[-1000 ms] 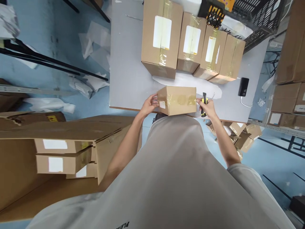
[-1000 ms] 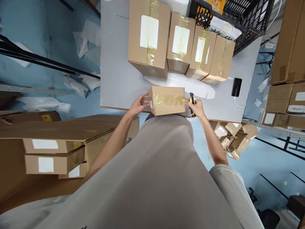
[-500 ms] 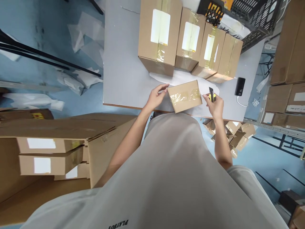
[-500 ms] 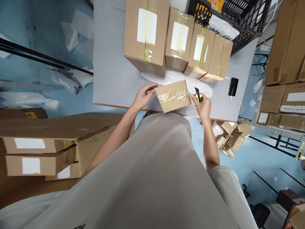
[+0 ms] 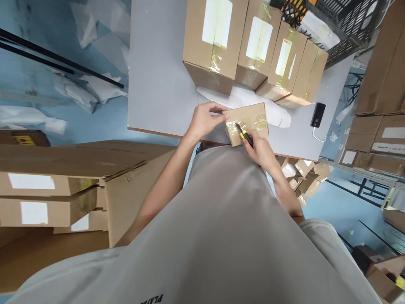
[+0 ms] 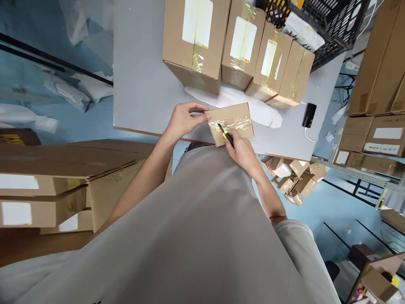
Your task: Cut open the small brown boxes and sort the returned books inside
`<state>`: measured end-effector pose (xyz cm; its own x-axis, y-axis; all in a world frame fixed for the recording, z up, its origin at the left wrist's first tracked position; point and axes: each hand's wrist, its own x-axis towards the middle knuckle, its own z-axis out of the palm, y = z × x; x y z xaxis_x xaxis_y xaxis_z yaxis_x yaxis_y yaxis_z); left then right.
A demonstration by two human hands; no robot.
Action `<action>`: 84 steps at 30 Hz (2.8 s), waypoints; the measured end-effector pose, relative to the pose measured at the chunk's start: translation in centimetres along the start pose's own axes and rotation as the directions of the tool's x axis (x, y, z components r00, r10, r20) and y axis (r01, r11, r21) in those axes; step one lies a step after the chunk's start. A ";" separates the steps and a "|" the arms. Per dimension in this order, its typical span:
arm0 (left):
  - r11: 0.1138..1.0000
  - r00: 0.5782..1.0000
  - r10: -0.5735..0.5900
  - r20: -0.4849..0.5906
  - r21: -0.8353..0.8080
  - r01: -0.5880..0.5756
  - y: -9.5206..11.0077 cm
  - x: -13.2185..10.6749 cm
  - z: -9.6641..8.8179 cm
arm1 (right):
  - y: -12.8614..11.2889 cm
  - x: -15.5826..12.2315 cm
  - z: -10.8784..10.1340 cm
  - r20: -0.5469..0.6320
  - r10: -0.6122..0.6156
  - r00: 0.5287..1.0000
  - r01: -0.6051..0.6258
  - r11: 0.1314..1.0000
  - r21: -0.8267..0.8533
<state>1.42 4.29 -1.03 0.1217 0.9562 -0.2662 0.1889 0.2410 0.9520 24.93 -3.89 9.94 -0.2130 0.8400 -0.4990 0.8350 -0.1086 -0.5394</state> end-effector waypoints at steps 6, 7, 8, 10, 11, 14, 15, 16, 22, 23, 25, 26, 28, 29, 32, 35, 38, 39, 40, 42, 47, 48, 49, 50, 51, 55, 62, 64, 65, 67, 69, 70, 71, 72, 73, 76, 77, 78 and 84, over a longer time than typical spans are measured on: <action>1.000 1.000 0.021 -0.010 -0.010 -0.021 -0.2 0.3 0.2 | -2.5 1.4 0.5 -0.010 -0.049 0.999 0.048 0.991 -0.126; 1.000 1.000 0.024 -0.011 -0.010 -0.024 -0.3 0.4 0.1 | -2.7 1.6 0.5 -0.016 -0.048 0.999 0.045 0.989 -0.141; 1.000 1.000 0.027 -0.011 -0.011 -0.027 -0.4 0.5 0.1 | -3.0 1.7 0.5 -0.018 -0.047 0.999 0.044 0.988 -0.150; 1.000 1.000 0.027 -0.009 -0.013 -0.027 -0.5 0.6 0.0 | -3.3 1.8 0.4 -0.012 -0.048 0.999 0.046 0.987 -0.154; 1.000 1.000 0.025 -0.007 -0.013 -0.025 -0.6 0.6 0.0 | -3.4 1.8 0.4 -0.011 -0.048 0.999 0.046 0.987 -0.155; 1.000 1.000 0.017 0.000 -0.012 -0.017 -0.7 0.8 0.0 | -3.5 1.7 0.4 -0.012 -0.050 0.999 0.048 0.987 -0.154; 1.000 1.000 0.015 0.003 -0.014 -0.015 -0.8 0.9 0.0 | -3.6 1.6 0.4 -0.013 -0.051 0.999 0.048 0.987 -0.154; 1.000 1.000 0.013 0.004 -0.017 -0.013 -0.8 0.9 0.0 | -3.6 1.5 0.5 -0.014 -0.051 0.999 0.048 0.987 -0.156; 1.000 1.000 0.007 0.018 -0.030 -0.007 -1.1 1.2 -0.1 | -4.1 1.2 0.8 -0.031 -0.025 0.999 0.019 0.981 -0.195; 0.999 1.000 0.004 0.023 -0.033 -0.004 -1.1 1.3 -0.1 | -4.2 1.2 0.8 -0.028 -0.018 0.999 0.012 0.979 -0.204; 0.999 0.999 -0.007 0.037 -0.043 0.008 -1.1 1.4 -0.3 | -4.6 1.2 1.0 -0.015 0.001 1.000 -0.005 0.973 -0.232; 0.999 0.999 -0.013 0.045 -0.050 0.016 -1.1 1.5 -0.4 | -4.9 1.2 1.1 -0.009 0.016 1.000 -0.018 0.968 -0.249; 0.998 0.998 -0.026 0.060 -0.062 0.030 -1.1 1.5 -0.7 | -5.5 1.1 1.6 -0.002 0.062 0.998 -0.060 0.956 -0.287; 0.997 0.997 -0.032 0.066 -0.068 0.037 -1.1 1.5 -0.8 | -5.8 1.0 1.9 0.001 0.092 0.996 -0.088 0.949 -0.304; 0.995 0.995 -0.050 0.086 -0.080 0.057 -1.0 1.3 -1.1 | -6.5 0.7 2.9 0.011 0.170 0.985 -0.157 0.931 -0.328; 0.994 0.992 -0.076 0.096 -0.075 0.084 -0.8 1.2 -1.2 | -6.7 0.4 3.4 0.012 0.181 0.983 -0.169 0.939 -0.298; 0.992 0.991 -0.099 0.093 -0.070 0.105 -0.7 1.4 -1.0 | -6.5 0.2 3.2 0.002 0.181 0.984 -0.175 0.953 -0.248; 0.992 0.990 -0.101 0.093 -0.071 0.108 -0.7 1.4 -0.9 | -6.6 0.3 3.0 0.001 0.183 0.983 -0.178 0.955 -0.236; 0.992 0.990 -0.101 0.094 -0.072 0.108 -0.6 1.5 -0.8 | -6.7 0.4 2.8 0.004 0.186 0.982 -0.181 0.957 -0.227; 0.992 0.990 -0.098 0.099 -0.072 0.105 -0.6 1.7 -0.8 | -7.1 0.8 2.4 0.016 0.199 0.980 -0.190 0.957 -0.221; 0.994 0.990 -0.102 0.094 -0.042 0.106 -0.1 1.4 -0.8 | -9.6 0.9 1.8 0.027 0.304 0.952 -0.287 0.921 -0.262; 0.994 0.991 -0.102 0.087 -0.033 0.105 0.0 1.3 -0.8 | -10.1 0.7 1.9 0.024 0.335 0.942 -0.316 0.908 -0.274; 0.994 0.992 -0.101 0.080 -0.025 0.103 0.2 1.1 -0.7 | -10.5 0.4 2.0 0.022 0.364 0.931 -0.343 0.895 -0.286; 0.995 0.993 -0.098 0.072 -0.017 0.099 0.3 0.9 -0.6 | -10.8 0.1 2.1 0.024 0.392 0.920 -0.368 0.882 -0.296; 0.995 0.993 -0.094 0.064 -0.009 0.095 0.4 0.8 -0.5 | -11.1 -0.2 2.3 0.027 0.415 0.909 -0.388 0.871 -0.302; 0.997 0.995 -0.082 0.048 0.016 0.082 0.5 0.5 -0.4 | -11.7 -0.5 3.1 0.019 0.445 0.895 -0.420 0.858 -0.296; 0.998 0.998 -0.059 0.037 0.031 0.058 -0.1 0.3 -0.1 | -11.9 -1.1 4.3 0.000 0.466 0.885 -0.445 0.846 -0.293; 0.998 0.998 -0.036 0.044 0.045 0.034 -0.3 0.3 0.2 | -11.8 -1.3 4.6 -0.015 0.473 0.881 -0.456 0.839 -0.298; 0.998 0.999 -0.019 0.042 0.056 0.017 -0.4 0.3 0.3 | -11.7 -1.3 4.7 -0.022 0.470 0.883 -0.454 0.840 -0.296; 0.996 0.999 0.014 0.032 0.086 -0.016 -0.6 0.3 0.4 | -11.8 -1.1 4.8 -0.038 0.456 0.889 -0.447 0.846 -0.290; 0.993 0.999 0.035 0.031 0.113 -0.038 -0.7 0.3 0.5 | -11.9 -1.0 4.9 -0.046 0.451 0.891 -0.444 0.849 -0.285; 0.991 0.999 0.041 0.034 0.123 -0.045 -0.8 0.3 0.5 | -12.1 -1.1 5.0 -0.037 0.449 0.893 -0.440 0.852 -0.285; 0.990 0.998 0.046 0.039 0.131 -0.050 -0.8 0.3 0.5 | -12.3 -1.1 5.2 -0.024 0.449 0.893 -0.437 0.853 -0.286; 0.989 0.998 0.050 0.044 0.138 -0.055 -0.9 0.3 0.5 | -12.5 -1.2 5.3 -0.013 0.453 0.891 -0.438 0.852 -0.288; 0.987 0.997 0.054 0.046 0.147 -0.060 -0.9 0.2 0.6 | -12.7 -1.3 5.5 -0.009 0.461 0.887 -0.444 0.848 -0.290; 0.984 0.996 0.074 0.051 0.160 -0.081 -1.2 0.2 0.5 | -13.2 -1.6 6.0 -0.060 0.486 0.872 -0.482 0.832 -0.276; 0.984 0.995 0.080 0.059 0.152 -0.088 -1.4 0.2 0.4 | -13.3 -1.7 6.1 -0.080 0.489 0.869 -0.491 0.830 -0.263; 0.986 0.994 0.084 0.069 0.139 -0.093 -1.5 0.2 0.2 | -13.3 -1.9 6.2 -0.095 0.488 0.868 -0.496 0.832 -0.249; 0.995 0.993 0.088 0.084 0.031 -0.091 -2.7 -0.4 -0.2 | -10.8 -4.6 6.2 -0.305 0.510 0.804 -0.560 0.822 -0.101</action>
<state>0.63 3.33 -3.48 0.2189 0.9565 -0.1931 0.2074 0.1478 0.9670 13.70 -9.90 13.85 0.4094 0.7820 -0.4699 0.8570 -0.5063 -0.0959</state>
